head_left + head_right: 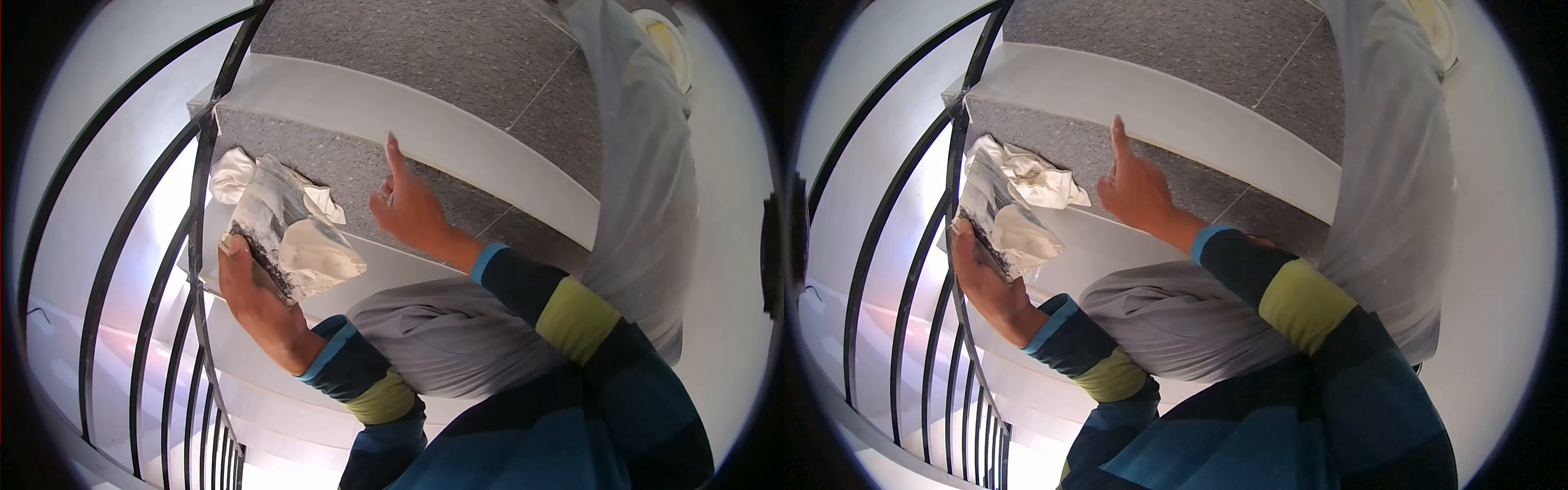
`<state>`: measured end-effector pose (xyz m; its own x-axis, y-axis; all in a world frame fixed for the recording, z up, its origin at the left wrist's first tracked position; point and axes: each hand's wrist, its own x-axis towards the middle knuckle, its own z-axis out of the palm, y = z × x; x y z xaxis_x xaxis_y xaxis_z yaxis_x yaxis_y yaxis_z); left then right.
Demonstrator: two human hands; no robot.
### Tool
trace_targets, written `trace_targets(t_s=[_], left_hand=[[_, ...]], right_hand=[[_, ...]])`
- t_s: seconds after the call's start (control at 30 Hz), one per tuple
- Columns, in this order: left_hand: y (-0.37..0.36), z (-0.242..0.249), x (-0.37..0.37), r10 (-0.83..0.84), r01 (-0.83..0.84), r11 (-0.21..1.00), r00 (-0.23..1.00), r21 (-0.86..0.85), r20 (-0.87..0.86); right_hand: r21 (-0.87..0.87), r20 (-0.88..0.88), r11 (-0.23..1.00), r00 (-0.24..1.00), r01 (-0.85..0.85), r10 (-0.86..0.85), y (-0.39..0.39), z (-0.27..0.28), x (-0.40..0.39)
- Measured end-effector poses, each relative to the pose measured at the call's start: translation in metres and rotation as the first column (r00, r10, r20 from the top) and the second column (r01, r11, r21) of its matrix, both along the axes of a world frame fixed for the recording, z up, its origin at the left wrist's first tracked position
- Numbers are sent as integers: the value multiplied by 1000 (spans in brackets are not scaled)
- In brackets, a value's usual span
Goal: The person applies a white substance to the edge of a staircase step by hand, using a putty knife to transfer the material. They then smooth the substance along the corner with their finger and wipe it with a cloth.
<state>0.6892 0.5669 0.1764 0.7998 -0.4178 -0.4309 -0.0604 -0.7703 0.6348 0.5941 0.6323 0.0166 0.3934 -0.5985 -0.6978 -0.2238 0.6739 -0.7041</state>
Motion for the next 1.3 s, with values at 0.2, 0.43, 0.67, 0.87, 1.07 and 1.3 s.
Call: trace_targets(t_s=[0.2,0.43,0.67,0.87,1.07,1.3], left_hand=[[10,-10,12,-86,85,996,993,16,78],[1,-5,4,34,-34,992,999,-118,-7],[5,-6,-3,-30,28,993,999,-114,-12],[12,-7,11,-14,13,999,1000,-49,-8],[33,-18,61,-77,85,996,965,20,-251],[15,-32,56,-187,202,979,921,9,-342]], right_hand=[[-23,-216,903,884,-429,414,-14,11,4],[-61,-52,997,998,-48,45,17,17,-11],[240,-15,946,976,216,-219,15,-12,7],[163,125,982,985,100,-121,-4,-4,13],[-107,294,991,954,85,-50,-24,21,-20],[-200,-14,975,995,98,-103,-32,46,-50]])
